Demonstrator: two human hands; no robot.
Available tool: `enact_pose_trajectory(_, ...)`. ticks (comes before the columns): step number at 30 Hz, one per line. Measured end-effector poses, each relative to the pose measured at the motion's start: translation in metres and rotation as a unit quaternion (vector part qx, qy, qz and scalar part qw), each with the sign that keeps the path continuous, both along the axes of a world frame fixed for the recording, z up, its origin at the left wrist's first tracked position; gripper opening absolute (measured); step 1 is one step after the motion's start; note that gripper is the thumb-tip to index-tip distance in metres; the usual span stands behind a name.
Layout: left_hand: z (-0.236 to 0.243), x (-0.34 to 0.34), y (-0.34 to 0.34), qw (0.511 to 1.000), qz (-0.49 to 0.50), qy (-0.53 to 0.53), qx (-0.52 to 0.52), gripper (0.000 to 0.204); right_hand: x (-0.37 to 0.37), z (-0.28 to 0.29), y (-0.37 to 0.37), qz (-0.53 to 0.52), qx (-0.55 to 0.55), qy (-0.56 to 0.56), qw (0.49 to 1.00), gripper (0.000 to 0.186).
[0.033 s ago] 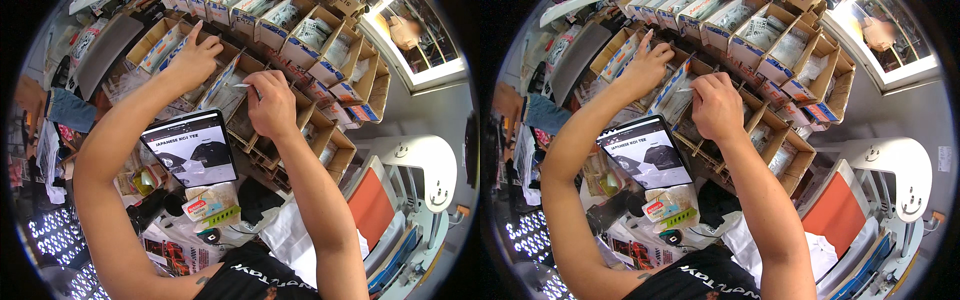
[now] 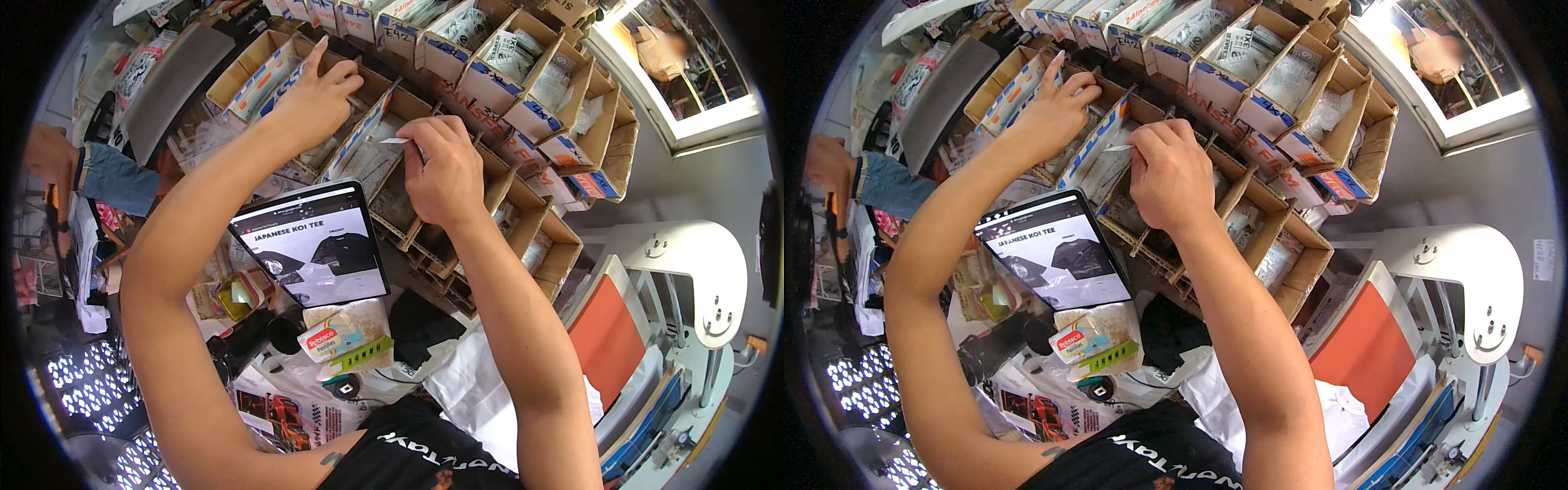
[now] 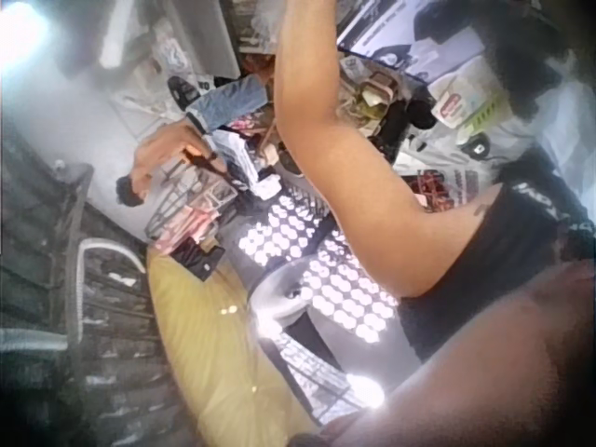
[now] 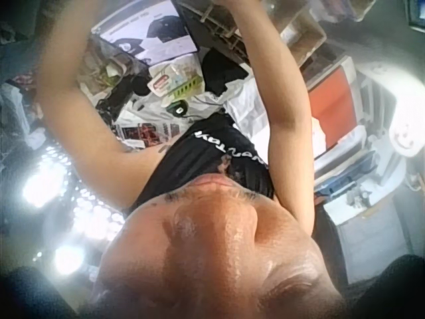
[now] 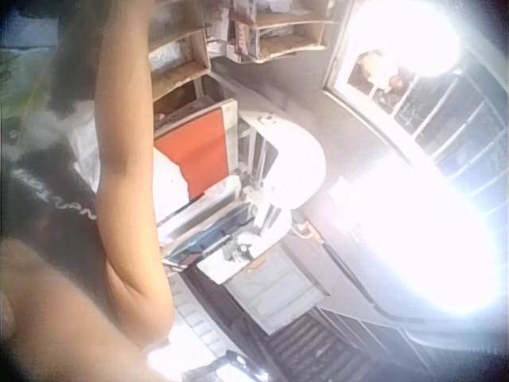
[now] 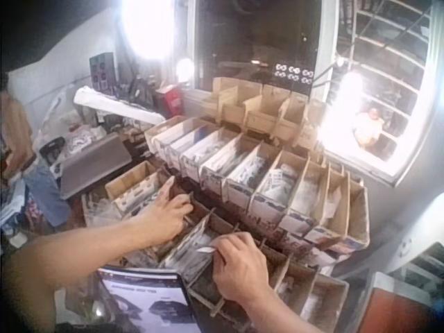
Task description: The person prepares and prints graphics onto shirts by cutting a transfer sheet, positioning it on a shirt using a heat press machine, and then organizing shirt labels in a storage rack.
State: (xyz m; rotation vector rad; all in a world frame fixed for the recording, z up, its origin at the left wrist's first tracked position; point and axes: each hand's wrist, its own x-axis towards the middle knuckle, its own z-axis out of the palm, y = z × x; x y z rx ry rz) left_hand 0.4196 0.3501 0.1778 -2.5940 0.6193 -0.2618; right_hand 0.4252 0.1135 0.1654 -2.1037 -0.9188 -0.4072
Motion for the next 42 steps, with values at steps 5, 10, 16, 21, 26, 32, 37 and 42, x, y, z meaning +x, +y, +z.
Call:
enact_pose_trajectory(5,-0.009,0.01,-0.003,0.999,0.022,-0.027,-0.004,0.015,0.003,0.002,0.002,0.0,0.005,-0.007,1.0,0.01)
enact_pose_trajectory(10,-0.01,0.014,-0.012,0.998,0.049,-0.044,0.005,0.016,0.003,0.003,0.001,0.0,0.002,-0.004,1.0,0.011)
enact_pose_trajectory(16,-0.009,0.009,-0.016,0.997,0.057,-0.041,0.021,0.017,0.005,-0.001,0.001,0.001,0.009,-0.013,1.0,0.011)
enact_pose_trajectory(21,-0.004,0.012,-0.018,0.992,0.086,0.008,-0.093,0.015,0.007,-0.002,0.0,0.002,0.014,-0.008,1.0,0.011)
enact_pose_trajectory(26,0.008,0.014,-0.011,0.947,0.075,0.026,-0.31,0.008,0.008,-0.002,-0.001,0.001,0.011,-0.005,1.0,0.01)
enact_pose_trajectory(32,0.029,0.003,0.014,0.816,0.215,0.111,-0.525,0.012,0.009,0.014,0.004,-0.003,0.021,0.047,0.999,0.014)
enact_pose_trajectory(37,0.03,-0.02,0.024,0.729,0.259,0.136,-0.619,0.013,0.023,0.047,0.048,-0.062,0.054,0.276,0.958,0.025)
enact_pose_trajectory(42,0.022,-0.029,0.018,0.677,0.272,0.141,-0.669,0.011,0.034,0.07,0.09,-0.052,-0.074,0.444,0.892,0.038)
